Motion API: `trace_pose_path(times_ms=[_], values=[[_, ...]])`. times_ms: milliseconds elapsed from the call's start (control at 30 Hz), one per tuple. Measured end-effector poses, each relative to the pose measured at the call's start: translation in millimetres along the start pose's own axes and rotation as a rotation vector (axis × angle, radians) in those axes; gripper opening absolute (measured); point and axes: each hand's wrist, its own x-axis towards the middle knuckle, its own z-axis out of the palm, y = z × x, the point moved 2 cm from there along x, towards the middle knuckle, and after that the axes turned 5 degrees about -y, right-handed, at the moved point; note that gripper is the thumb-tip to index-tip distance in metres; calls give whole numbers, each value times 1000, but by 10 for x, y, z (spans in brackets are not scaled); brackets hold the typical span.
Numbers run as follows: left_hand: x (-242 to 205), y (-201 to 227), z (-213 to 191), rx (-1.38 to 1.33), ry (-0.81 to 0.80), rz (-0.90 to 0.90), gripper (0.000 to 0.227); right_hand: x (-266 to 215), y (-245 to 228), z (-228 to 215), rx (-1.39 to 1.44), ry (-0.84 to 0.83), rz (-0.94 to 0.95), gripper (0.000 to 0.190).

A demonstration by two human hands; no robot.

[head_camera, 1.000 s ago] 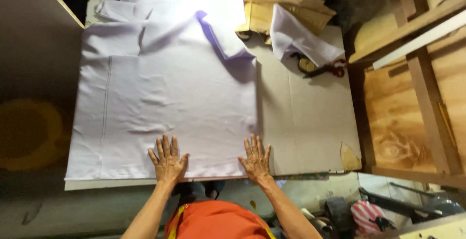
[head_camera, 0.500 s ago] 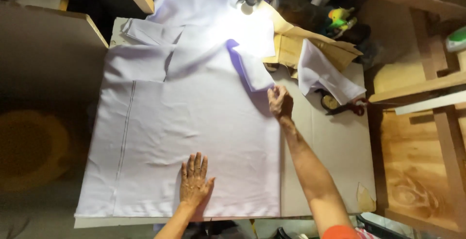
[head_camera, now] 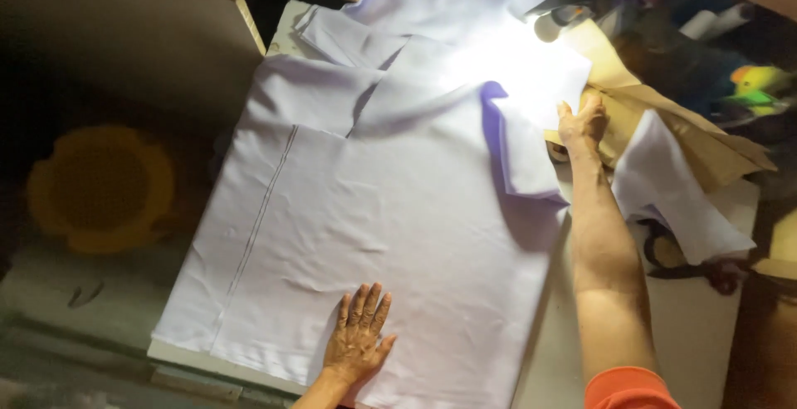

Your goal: The person spreads a large piece of white fabric on a table, smooths it out, and then uses scissors to cut along the edge. The person repeatedly adjusts and folds the fabric during the process.

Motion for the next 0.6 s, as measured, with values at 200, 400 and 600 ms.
trace_pose_path(times_ms=[200,400,600], values=[[21,32,-29,28,-2,-2,95,-352,-727,-71,-359,91,-29,60],[26,54,-26,36,-1,-10,93,-520,-1406,-30,-159,-390,-99,78],[-9,42,50,-69,6,7,92,-1226,-1675,-121,14,252,-664,59]])
